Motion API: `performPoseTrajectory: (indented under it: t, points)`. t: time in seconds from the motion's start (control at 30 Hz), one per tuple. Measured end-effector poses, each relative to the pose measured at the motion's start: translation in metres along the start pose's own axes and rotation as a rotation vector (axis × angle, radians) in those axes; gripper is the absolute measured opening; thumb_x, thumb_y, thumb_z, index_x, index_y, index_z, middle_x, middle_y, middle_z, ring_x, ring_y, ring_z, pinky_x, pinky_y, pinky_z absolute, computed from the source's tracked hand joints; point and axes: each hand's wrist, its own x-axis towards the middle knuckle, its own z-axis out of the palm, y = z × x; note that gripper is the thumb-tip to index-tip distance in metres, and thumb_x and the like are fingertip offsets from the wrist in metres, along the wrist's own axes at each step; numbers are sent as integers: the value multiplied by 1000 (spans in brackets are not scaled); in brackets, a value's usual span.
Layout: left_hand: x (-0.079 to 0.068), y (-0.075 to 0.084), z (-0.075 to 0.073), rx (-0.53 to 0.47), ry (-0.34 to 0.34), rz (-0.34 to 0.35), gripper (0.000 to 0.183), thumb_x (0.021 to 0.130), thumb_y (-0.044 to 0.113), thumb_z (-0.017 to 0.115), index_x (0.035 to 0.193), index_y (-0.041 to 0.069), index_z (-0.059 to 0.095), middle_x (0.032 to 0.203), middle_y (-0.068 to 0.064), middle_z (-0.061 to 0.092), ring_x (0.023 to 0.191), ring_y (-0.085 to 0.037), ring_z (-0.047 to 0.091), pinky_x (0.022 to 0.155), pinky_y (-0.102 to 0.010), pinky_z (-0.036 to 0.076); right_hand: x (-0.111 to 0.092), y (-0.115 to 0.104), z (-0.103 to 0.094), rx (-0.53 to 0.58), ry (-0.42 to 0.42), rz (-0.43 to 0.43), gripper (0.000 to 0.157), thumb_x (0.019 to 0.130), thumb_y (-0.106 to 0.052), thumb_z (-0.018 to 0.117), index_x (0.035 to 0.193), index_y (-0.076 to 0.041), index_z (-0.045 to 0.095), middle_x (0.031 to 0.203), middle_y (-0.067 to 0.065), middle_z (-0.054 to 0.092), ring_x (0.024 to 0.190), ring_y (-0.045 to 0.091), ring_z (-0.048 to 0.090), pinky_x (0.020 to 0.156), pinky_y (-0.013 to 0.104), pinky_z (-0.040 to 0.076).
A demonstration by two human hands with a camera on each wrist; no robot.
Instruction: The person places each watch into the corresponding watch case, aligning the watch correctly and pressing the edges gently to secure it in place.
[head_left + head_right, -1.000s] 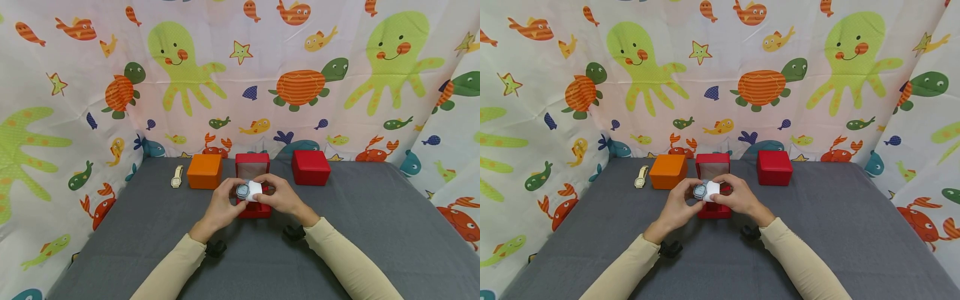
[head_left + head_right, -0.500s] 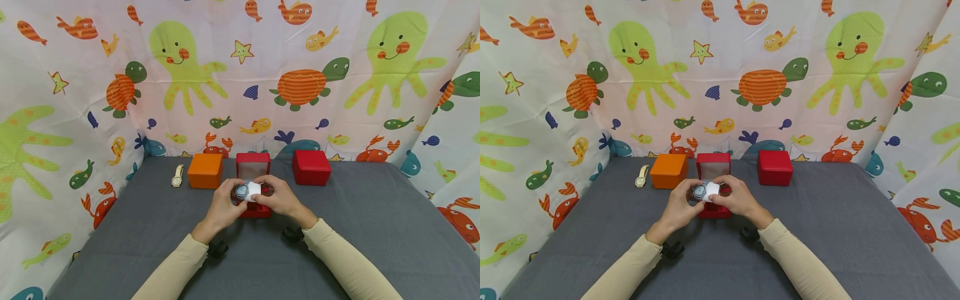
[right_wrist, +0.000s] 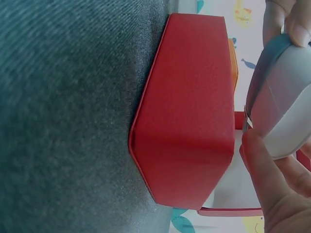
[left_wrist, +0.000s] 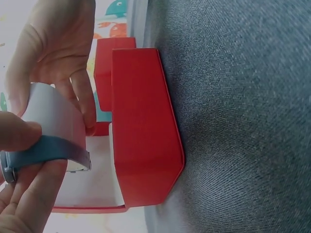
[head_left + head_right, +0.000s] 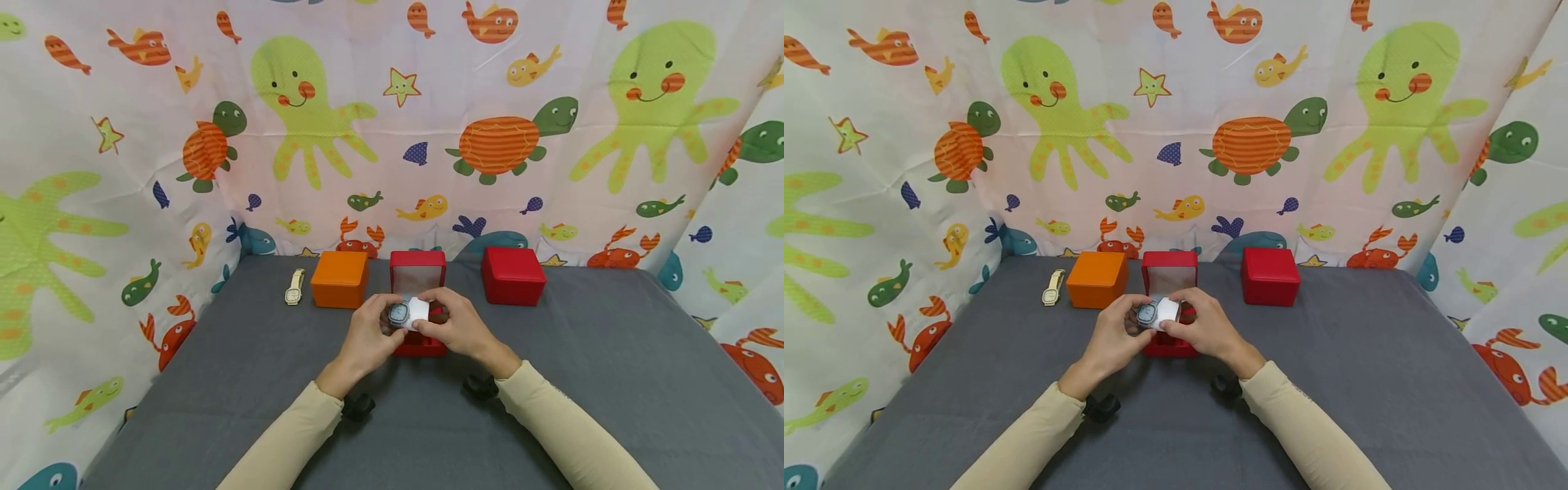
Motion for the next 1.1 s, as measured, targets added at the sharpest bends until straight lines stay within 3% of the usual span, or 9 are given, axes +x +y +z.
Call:
performPoseTrajectory:
  t: [0.1,0.3,0.43,0.57,0.67,0.8,0.9,1.1]
  points:
    - [0,2,2,26,12,4,47,73,1,80,114,6,60,104,-7,58,82,-14,56,65,-20,53,-1,2,1,-17,16,-30,40,80,-16,77,115,-8,60,110,4,58,94,23,59,75,34,57]
    - [-1,3,2,34,3,17,46,75,3,79,117,6,59,107,-8,58,90,-17,57,71,-26,55,-2,4,-2,-10,8,-38,41,80,-20,78,115,-10,60,111,2,58,96,23,58,76,32,56]
    - [2,0,-7,-105,-100,-15,51,80,14,77,125,7,54,114,-6,57,98,-19,57,83,-37,54,-2,4,-9,56,-20,-3,41,80,-20,78,116,-13,60,111,2,59,97,28,59,78,32,56]
    - [8,-5,-21,-356,-216,-120,56,85,19,73,134,10,48,127,-8,54,113,-26,54,94,-44,48,-2,0,-14,124,-69,23,42,81,-14,76,119,-13,59,113,4,59,99,31,58,79,34,56]
    - [11,-9,-29,-471,-306,-190,59,86,18,72,139,13,46,136,-11,49,120,-32,49,97,-44,46,-1,-6,-16,153,-116,28,45,80,-9,76,122,-10,58,116,7,57,101,33,56,78,36,56]
    - [13,-13,-35,-488,-401,-220,62,84,19,75,139,12,48,139,-7,47,122,-31,50,95,-38,47,-2,-24,-20,170,-169,10,45,80,-5,74,122,-3,57,118,12,55,101,33,56,77,36,56]
    - [14,-16,-37,-492,-422,-223,61,83,17,76,137,14,50,136,-3,50,120,-28,51,95,-37,48,-3,-37,-23,182,-183,-5,44,80,-4,73,121,-1,57,116,14,55,100,34,55,76,39,56]
    - [14,-20,-39,-517,-452,-260,60,81,12,77,136,15,53,135,-4,50,117,-29,55,90,-38,50,-3,-40,-25,209,-193,11,46,80,-6,74,123,0,56,118,15,55,102,37,55,79,42,55]
